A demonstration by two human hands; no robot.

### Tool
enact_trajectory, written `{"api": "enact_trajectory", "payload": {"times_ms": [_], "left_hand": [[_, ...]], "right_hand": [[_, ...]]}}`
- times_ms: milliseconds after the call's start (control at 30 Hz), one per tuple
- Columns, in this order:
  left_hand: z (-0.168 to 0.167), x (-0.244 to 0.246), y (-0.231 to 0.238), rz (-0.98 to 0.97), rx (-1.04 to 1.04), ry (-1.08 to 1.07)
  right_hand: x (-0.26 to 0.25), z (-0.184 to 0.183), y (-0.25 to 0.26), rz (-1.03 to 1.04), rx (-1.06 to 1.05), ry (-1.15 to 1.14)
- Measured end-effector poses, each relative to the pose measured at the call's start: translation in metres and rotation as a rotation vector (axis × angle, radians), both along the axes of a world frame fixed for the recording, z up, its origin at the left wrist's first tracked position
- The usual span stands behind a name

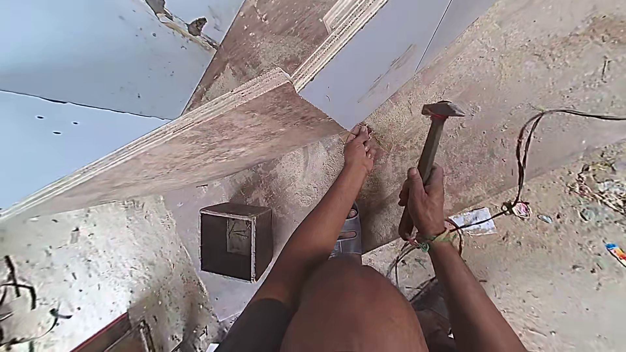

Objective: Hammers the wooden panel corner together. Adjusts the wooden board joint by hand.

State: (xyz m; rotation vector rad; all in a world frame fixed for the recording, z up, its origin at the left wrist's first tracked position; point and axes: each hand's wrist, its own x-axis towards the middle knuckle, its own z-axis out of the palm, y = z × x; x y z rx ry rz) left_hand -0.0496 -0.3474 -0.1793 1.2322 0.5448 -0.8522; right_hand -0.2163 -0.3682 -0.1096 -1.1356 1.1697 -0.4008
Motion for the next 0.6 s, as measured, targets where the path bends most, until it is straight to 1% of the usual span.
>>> {"api": "enact_trajectory", "payload": {"times_ms": [67,133,200,333,400,500,600], "left_hand": [[-0.002,-0.001,0.0,-0.001,-0.019,-0.04],[-0.004,-0.001,-0.001,0.004,-0.034,-0.072],[-0.004,0.0,-0.001,-0.011,-0.04,-0.088],[-0.001,0.003,-0.003,-0.001,-0.041,-0.057],[-0.003,0.003,-0.001,-0.01,-0.056,-0.057],[-0.003,0.005,0.001,-0.02,-0.071,-0.057],[-0.004,0.005,0.0,-0.022,-0.082,-0.053]], "right_hand": [[0.005,0.005,0.011,0.008,0.041,-0.072],[0.01,0.002,0.023,-0.028,0.073,-0.114],[0.012,-0.004,0.033,-0.06,0.184,-0.145],[0.022,-0.008,0.045,-0.076,0.409,-0.11],[0.027,-0.01,0.049,-0.109,0.39,-0.075],[0.04,-0.014,0.053,-0.266,0.287,-0.087],[0.054,-0.012,0.064,-0.398,0.288,-0.062]]}}
